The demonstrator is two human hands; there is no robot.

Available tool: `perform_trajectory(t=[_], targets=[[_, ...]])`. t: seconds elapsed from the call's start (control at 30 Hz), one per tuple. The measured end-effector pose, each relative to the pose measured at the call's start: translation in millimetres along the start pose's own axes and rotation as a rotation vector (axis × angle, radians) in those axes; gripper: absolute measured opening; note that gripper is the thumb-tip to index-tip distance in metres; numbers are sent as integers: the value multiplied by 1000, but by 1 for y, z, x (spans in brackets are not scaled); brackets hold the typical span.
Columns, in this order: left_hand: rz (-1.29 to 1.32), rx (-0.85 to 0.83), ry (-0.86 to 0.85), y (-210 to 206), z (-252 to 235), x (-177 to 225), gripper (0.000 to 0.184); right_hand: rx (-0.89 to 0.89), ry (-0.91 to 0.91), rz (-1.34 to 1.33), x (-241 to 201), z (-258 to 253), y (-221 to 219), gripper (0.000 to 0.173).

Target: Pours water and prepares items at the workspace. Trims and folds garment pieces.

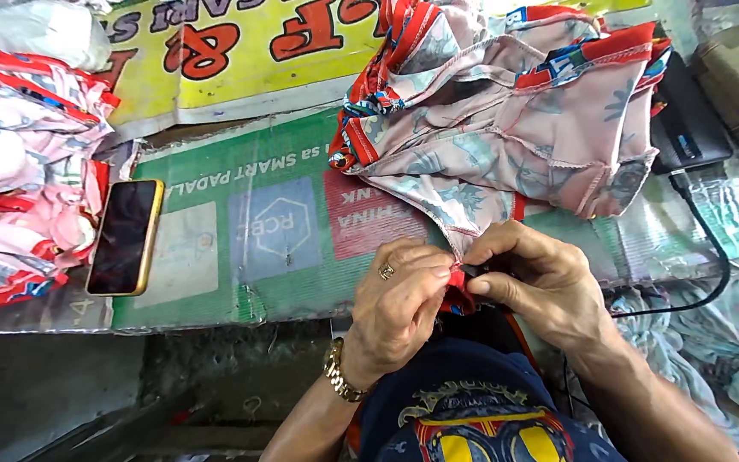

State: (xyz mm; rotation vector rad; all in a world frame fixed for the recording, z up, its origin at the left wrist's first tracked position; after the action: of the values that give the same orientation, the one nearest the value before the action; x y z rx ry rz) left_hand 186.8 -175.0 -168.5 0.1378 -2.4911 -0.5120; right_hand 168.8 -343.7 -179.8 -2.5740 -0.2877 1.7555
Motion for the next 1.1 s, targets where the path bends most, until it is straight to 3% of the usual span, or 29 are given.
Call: perform_trajectory(t=[0.23, 0.7, 1.1], targets=[[-72, -41, -53, -1, 0, 1, 13, -5, 1, 88, -1, 4, -3, 22], [-254, -126, -291, 0, 1, 7, 3, -62, -131, -16, 5, 0, 1, 14], [-250, -103, -235, 1, 4, 2, 7, -31, -161, 8, 7, -2, -1, 11]])
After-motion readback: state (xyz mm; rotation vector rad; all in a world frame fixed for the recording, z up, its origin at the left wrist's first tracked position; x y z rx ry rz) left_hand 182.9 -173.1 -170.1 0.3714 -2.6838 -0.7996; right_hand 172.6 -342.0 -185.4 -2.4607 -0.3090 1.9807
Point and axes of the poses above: each hand's wrist, its own z-axis away from the middle knuckle, its own y-axis out of the back of the hand, x = y × z, the point moved 6 cm from there along -z, towards the middle knuckle, and after that the axes turned 6 degrees about -z, right-handed, at the moved point
